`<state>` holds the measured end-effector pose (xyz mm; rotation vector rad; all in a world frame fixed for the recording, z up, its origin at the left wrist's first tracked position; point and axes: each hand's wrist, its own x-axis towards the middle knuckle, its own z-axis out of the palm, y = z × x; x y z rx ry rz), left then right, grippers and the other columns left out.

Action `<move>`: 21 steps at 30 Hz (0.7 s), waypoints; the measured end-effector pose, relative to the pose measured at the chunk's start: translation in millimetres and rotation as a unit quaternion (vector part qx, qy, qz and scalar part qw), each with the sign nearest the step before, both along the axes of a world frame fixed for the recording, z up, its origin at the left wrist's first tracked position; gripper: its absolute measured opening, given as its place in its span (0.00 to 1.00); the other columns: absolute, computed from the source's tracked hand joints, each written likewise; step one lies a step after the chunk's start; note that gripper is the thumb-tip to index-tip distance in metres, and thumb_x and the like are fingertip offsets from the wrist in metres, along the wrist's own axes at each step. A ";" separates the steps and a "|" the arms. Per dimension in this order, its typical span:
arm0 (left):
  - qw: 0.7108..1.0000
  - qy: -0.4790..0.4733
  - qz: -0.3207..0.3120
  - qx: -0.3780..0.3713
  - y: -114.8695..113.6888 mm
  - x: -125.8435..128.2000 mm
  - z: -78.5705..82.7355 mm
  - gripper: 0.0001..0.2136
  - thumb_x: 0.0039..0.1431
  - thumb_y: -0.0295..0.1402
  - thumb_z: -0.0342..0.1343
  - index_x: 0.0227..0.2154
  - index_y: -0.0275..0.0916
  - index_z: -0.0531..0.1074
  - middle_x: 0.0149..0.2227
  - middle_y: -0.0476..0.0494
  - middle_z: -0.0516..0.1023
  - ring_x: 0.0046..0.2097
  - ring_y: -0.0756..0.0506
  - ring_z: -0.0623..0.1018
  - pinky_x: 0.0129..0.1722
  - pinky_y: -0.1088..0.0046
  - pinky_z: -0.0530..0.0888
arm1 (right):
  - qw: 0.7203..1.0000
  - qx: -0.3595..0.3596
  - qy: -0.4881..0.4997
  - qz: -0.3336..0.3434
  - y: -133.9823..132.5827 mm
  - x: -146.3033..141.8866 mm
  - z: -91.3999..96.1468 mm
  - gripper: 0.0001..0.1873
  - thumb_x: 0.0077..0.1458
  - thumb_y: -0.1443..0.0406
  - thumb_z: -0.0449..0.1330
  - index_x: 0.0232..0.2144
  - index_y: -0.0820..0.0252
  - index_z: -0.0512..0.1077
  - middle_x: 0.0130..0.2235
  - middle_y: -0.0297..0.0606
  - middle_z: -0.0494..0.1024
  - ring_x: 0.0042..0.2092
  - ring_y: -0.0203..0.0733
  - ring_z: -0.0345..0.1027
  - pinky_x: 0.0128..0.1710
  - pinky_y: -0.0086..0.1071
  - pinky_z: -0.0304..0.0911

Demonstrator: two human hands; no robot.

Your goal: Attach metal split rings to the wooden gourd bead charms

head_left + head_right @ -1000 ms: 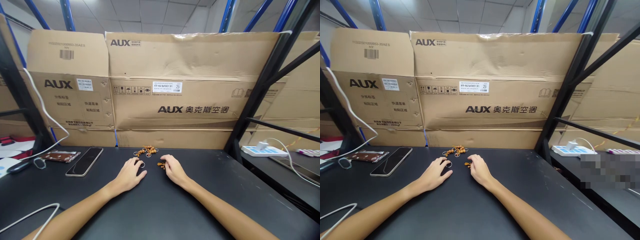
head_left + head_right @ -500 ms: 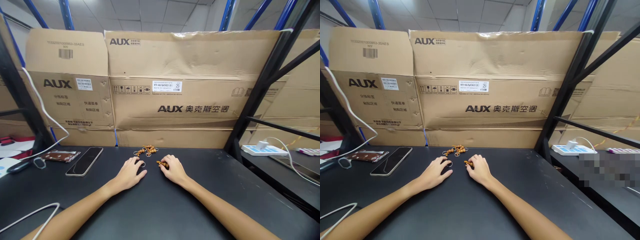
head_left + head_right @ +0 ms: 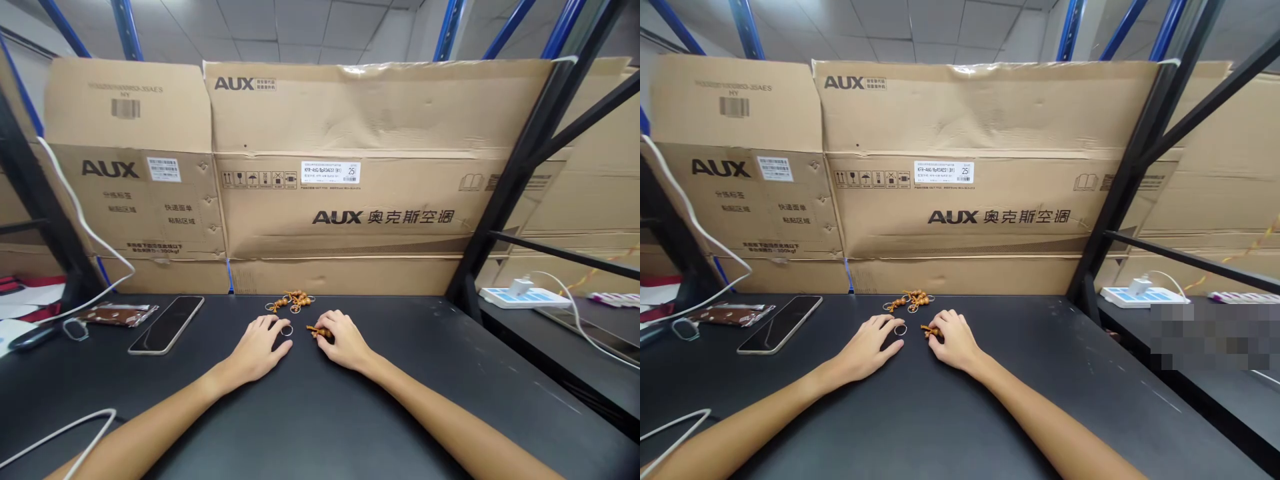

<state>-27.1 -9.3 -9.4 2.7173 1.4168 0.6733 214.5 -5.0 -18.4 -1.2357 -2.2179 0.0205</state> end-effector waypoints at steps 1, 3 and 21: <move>1.000 -0.004 -0.002 0.000 -0.1 0.0 0.2 0.17 0.62 0.43 0.48 0.52 0.45 0.66 0.51 0.41 0.68 0.53 0.38 0.67 0.53 0.56 0.65 | 1.000 -0.001 0.000 0.000 -1.0 -0.2 1.1 0.06 0.51 0.68 0.59 0.35 0.57 0.71 0.40 0.36 0.74 0.43 0.42 0.63 0.42 0.34 0.56; 1.000 -0.005 -0.004 0.001 0.0 -0.1 0.3 0.17 0.62 0.43 0.48 0.51 0.44 0.67 0.51 0.40 0.69 0.53 0.38 0.67 0.53 0.55 0.65 | 1.000 -0.002 0.001 -0.001 -2.7 -0.5 3.0 0.06 0.51 0.67 0.60 0.35 0.57 0.71 0.40 0.36 0.74 0.43 0.42 0.63 0.42 0.35 0.56; 1.000 0.021 -0.015 -0.011 -0.1 0.4 4.0 0.16 0.64 0.43 0.47 0.51 0.48 0.70 0.53 0.40 0.67 0.56 0.37 0.65 0.54 0.52 0.64 | 1.000 0.003 0.018 -0.010 -0.3 -1.1 0.9 0.05 0.56 0.66 0.57 0.33 0.57 0.73 0.38 0.37 0.75 0.41 0.41 0.64 0.41 0.34 0.55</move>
